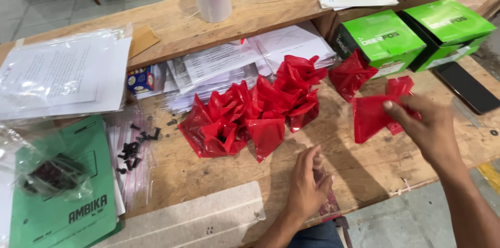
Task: The person counts black screws by transferring them between their palms, then places counted screws into a clear plastic bag resting on a green folder. They open red plastic bags and pick up loose screws from the table to continue counting.
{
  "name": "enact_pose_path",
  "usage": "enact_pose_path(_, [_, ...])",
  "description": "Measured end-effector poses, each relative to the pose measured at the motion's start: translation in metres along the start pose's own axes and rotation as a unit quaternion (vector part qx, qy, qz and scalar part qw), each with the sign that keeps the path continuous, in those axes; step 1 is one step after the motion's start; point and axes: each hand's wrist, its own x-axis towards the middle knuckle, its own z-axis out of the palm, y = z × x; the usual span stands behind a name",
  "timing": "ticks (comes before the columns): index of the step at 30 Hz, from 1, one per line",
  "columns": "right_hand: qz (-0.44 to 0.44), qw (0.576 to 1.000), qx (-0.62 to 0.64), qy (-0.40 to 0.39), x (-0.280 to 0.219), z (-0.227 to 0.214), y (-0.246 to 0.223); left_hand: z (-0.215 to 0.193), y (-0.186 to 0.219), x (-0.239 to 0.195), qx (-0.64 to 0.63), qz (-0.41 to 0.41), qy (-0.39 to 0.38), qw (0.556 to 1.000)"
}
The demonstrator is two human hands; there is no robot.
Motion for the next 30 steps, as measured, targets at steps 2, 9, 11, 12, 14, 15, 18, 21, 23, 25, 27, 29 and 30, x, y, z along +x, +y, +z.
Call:
enact_pose_path(2, [0.046, 0.999, 0.020, -0.012, -0.020, 0.014, 0.014, -0.010, 0.003, -0.014, 0.014, 0.006, -0.002, 1.000])
enact_pose_path(9, [0.165, 0.962, 0.206, -0.070, -0.070, 0.052, 0.035, -0.035, 0.008, -0.054, 0.035, 0.015, -0.015, 0.999])
enact_pose_path(11, [0.167, 0.964, 0.197, -0.065, -0.072, 0.053, 0.024, -0.040, 0.007, -0.059, 0.036, 0.009, -0.014, 0.999])
enact_pose_path(12, [0.161, 0.959, 0.221, -0.076, -0.072, 0.055, 0.018, -0.043, 0.007, -0.061, 0.032, 0.011, -0.013, 0.999])
enact_pose_path(14, [0.153, 0.953, 0.245, -0.097, -0.073, 0.061, 0.007, -0.050, 0.006, -0.067, 0.028, 0.008, -0.004, 1.000])
enact_pose_path(15, [0.127, 0.950, 0.263, -0.113, -0.073, 0.065, 0.002, -0.054, 0.006, -0.070, 0.028, 0.008, 0.001, 1.000])
enact_pose_path(18, [0.093, 0.939, 0.297, -0.144, -0.079, 0.079, -0.001, -0.067, 0.009, -0.080, 0.027, -0.007, 0.017, 0.999])
enact_pose_path(21, [0.105, 0.946, 0.273, -0.136, -0.083, 0.085, 0.020, -0.083, 0.014, -0.089, 0.021, -0.034, 0.037, 0.999])
enact_pose_path(23, [0.118, 0.956, 0.236, -0.127, -0.084, 0.094, 0.027, -0.097, 0.019, -0.095, 0.020, -0.050, 0.058, 0.997])
enact_pose_path(25, [0.041, 0.974, 0.199, -0.099, -0.083, 0.112, 0.023, -0.112, 0.022, -0.103, 0.030, -0.020, 0.097, 0.995])
enact_pose_path(27, [-0.013, 0.976, 0.194, -0.102, -0.088, 0.131, 0.004, -0.129, 0.027, -0.107, 0.050, -0.019, 0.140, 0.989])
enact_pose_path(29, [-0.065, 0.975, 0.189, -0.097, -0.092, 0.142, -0.018, -0.146, 0.028, -0.111, 0.068, -0.016, 0.177, 0.982])
enact_pose_path(30, [-0.108, 0.975, 0.177, -0.076, -0.093, 0.145, -0.030, -0.154, 0.025, -0.113, 0.094, -0.013, 0.207, 0.974])
